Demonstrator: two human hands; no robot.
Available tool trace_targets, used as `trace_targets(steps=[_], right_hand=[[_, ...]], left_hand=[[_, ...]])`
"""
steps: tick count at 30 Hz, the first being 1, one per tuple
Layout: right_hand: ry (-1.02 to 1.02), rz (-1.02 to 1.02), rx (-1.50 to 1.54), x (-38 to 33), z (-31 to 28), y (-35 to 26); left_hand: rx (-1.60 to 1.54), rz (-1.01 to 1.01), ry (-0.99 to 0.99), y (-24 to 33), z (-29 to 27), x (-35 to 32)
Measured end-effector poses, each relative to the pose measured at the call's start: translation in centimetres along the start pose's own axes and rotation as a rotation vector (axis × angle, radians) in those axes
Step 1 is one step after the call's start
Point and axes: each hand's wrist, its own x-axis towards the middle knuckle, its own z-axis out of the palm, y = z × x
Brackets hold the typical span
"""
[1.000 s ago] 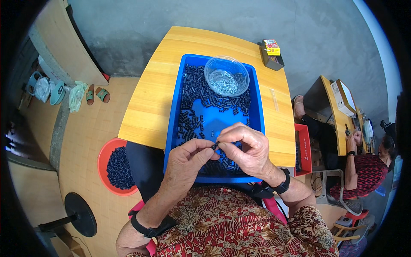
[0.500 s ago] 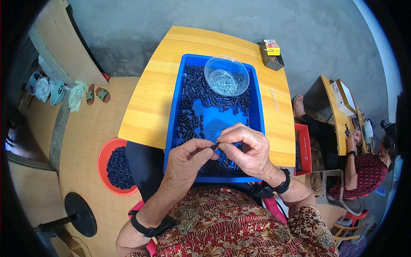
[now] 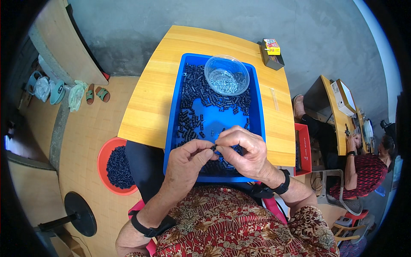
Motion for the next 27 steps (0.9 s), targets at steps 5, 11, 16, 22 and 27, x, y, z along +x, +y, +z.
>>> trace_targets(steps=[5,11,16,22,27], right_hand=[[0.01,0.035,-0.046,-0.2,0.5,-0.2],[-0.003,-0.004,-0.064,-0.4,0.6,-0.1],[0.001,-0.022,-0.118,0.3,0.3,-0.3],[-0.034,-0.08,-0.232,0.9,0.0,-0.2],[-0.043,-0.125,-0.301,0.9,0.0,0.1]], left_hand=[[-0.112,-0.012,-0.004,-0.3,-0.1,0.1],[-0.183,-0.06,0.008,0.0,-0.1,0.1],[-0.29,-0.105,0.027,0.5,-0.2,0.4],[-0.332,-0.137,0.062,0.3,-0.4,0.6],[-0.319,-0.179,0.047,0.5,-0.5,0.6]])
